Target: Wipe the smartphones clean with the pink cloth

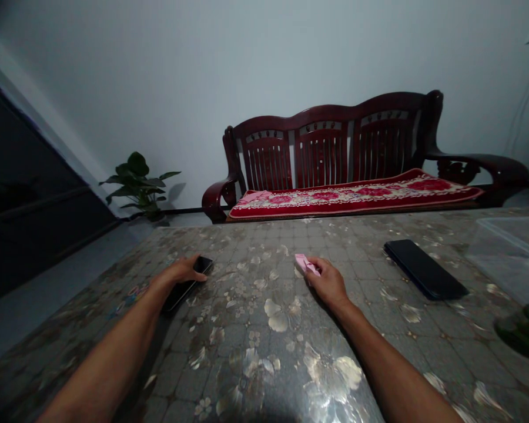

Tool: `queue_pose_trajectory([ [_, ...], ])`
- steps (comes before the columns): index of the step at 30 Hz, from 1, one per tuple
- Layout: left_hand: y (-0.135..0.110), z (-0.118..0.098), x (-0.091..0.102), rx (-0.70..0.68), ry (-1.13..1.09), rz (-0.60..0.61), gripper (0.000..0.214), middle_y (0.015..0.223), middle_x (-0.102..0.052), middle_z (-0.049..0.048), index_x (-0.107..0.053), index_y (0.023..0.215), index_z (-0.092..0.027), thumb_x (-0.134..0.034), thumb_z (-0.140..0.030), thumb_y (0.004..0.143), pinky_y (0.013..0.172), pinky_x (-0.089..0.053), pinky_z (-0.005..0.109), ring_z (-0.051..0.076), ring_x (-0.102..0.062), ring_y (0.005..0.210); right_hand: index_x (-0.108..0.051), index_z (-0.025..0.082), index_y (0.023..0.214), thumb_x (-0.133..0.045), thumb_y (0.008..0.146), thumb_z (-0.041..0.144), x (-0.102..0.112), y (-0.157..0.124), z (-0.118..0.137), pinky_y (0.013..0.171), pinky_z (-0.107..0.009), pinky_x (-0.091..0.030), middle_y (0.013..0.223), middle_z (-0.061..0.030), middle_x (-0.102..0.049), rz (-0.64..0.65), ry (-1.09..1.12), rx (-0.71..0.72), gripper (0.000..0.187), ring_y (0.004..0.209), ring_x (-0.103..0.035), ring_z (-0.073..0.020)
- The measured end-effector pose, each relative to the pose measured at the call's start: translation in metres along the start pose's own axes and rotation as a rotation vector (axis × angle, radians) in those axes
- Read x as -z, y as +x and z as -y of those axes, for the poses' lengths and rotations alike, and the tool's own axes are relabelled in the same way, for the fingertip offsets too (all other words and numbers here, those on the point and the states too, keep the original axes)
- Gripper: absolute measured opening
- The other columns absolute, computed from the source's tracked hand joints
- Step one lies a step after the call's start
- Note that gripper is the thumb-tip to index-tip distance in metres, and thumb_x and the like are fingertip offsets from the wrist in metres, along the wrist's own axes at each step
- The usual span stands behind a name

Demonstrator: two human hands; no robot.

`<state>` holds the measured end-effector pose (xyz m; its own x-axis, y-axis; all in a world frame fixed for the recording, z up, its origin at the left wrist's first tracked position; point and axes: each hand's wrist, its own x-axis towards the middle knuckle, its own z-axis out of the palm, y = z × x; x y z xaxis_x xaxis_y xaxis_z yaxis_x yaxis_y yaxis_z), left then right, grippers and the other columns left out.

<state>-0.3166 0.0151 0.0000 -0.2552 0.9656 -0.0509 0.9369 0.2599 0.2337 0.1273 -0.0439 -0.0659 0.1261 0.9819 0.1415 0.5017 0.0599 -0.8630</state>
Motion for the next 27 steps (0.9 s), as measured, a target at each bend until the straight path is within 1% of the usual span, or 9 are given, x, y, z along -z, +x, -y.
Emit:
queue_pose_trajectory([
  [4, 0.0, 0.004, 0.001, -0.01, 0.009, 0.039, 0.074, 0.111, -0.075, 0.0184, -0.071, 0.103, -0.023, -0.086, -0.047, 0.035, 0.076, -0.051, 0.041, 0.045, -0.068, 0.104, -0.075, 0.021, 0.112, -0.059, 0.072, 0.037, 0.0, -0.002, 0.003, 0.081, -0.035, -0.053, 0.102, -0.0056, -0.077, -0.003, -0.009, 0.009, 0.046, 0.088, -0.07, -0.0264],
  [11, -0.004, -0.001, 0.009, -0.028, -0.006, 0.08, 0.062, 0.108, -0.076, 0.0166, -0.071, 0.099, -0.023, -0.082, -0.044, 0.041, 0.076, -0.052, 0.04, 0.043, -0.069, 0.103, -0.075, 0.021, 0.112, -0.058, 0.073, 0.035, -0.002, -0.002, 0.0, 0.084, -0.035, -0.052, 0.104, -0.0058, -0.076, -0.008, -0.012, 0.02, 0.044, 0.089, -0.069, -0.0258],
  [15, -0.007, -0.005, 0.023, 0.001, -0.016, 0.109, 0.065, 0.107, -0.076, 0.0164, -0.07, 0.104, -0.021, -0.082, -0.044, 0.045, 0.076, -0.053, 0.039, 0.041, -0.07, 0.101, -0.076, 0.022, 0.11, -0.059, 0.074, 0.034, -0.002, -0.001, 0.0, 0.08, -0.032, -0.052, 0.101, -0.0047, -0.076, -0.002, 0.01, 0.032, 0.041, 0.087, -0.069, -0.0242],
  [17, -0.012, -0.011, 0.035, 0.012, -0.05, 0.146, 0.072, 0.111, -0.075, 0.0169, -0.068, 0.114, -0.02, -0.082, -0.047, 0.049, 0.073, -0.054, 0.037, 0.039, -0.071, 0.099, -0.077, 0.022, 0.108, -0.061, 0.074, 0.035, -0.002, -0.002, 0.001, 0.078, -0.031, -0.051, 0.099, -0.0042, -0.076, -0.014, 0.018, 0.044, 0.04, 0.085, -0.068, -0.0235],
  [18, -0.015, -0.015, 0.042, 0.012, -0.082, 0.179, 0.076, 0.114, -0.075, 0.0155, -0.066, 0.12, -0.021, -0.081, -0.052, 0.052, 0.071, -0.055, 0.035, 0.037, -0.071, 0.099, -0.077, 0.022, 0.108, -0.061, 0.074, 0.035, -0.002, -0.002, 0.002, 0.078, -0.031, -0.051, 0.098, -0.0042, -0.076, -0.023, 0.025, 0.047, 0.04, 0.084, -0.068, -0.0232],
  [20, -0.023, -0.028, 0.052, 0.02, -0.313, 0.354, 0.088, 0.124, -0.071, 0.012, -0.059, 0.133, -0.026, -0.083, -0.058, 0.055, 0.073, -0.056, 0.034, 0.034, -0.068, 0.108, -0.078, 0.021, 0.106, -0.062, 0.073, 0.036, -0.003, -0.002, 0.003, 0.076, -0.03, -0.05, 0.095, -0.0042, -0.077, -0.04, 0.047, 0.042, 0.039, 0.082, -0.068, -0.0227],
  [22, -0.03, -0.046, 0.056, -0.012, -0.506, 0.515, 0.097, 0.121, -0.072, 0.0098, -0.054, 0.141, -0.027, -0.085, -0.061, 0.055, 0.078, -0.056, 0.033, 0.032, -0.066, 0.113, -0.078, 0.021, 0.105, -0.064, 0.072, 0.036, -0.004, -0.001, 0.003, 0.073, -0.03, -0.05, 0.093, -0.004, -0.077, -0.051, 0.083, 0.03, 0.039, 0.079, -0.067, -0.0223],
  [24, -0.034, -0.065, 0.05, -0.035, -0.675, 0.659, 0.105, 0.114, -0.073, 0.0094, -0.05, 0.144, -0.024, -0.088, -0.061, 0.054, 0.082, -0.055, 0.033, 0.031, -0.067, 0.111, -0.078, 0.021, 0.104, -0.065, 0.071, 0.035, -0.004, 0.0, 0.002, 0.071, -0.03, -0.05, 0.091, -0.004, -0.077, -0.051, 0.136, 0.019, 0.039, 0.078, -0.067, -0.0222],
  [27, -0.034, -0.097, 0.026, -0.066, -0.762, 0.774, 0.108, 0.11, -0.074, 0.0085, -0.048, 0.146, -0.024, -0.092, -0.058, 0.053, 0.082, -0.054, 0.034, 0.029, -0.069, 0.105, -0.078, 0.018, 0.105, -0.066, 0.069, 0.035, -0.004, 0.001, 0.0, 0.068, -0.029, -0.05, 0.09, -0.0047, -0.077, -0.047, 0.247, 0.001, 0.041, 0.077, -0.067, -0.0222],
])
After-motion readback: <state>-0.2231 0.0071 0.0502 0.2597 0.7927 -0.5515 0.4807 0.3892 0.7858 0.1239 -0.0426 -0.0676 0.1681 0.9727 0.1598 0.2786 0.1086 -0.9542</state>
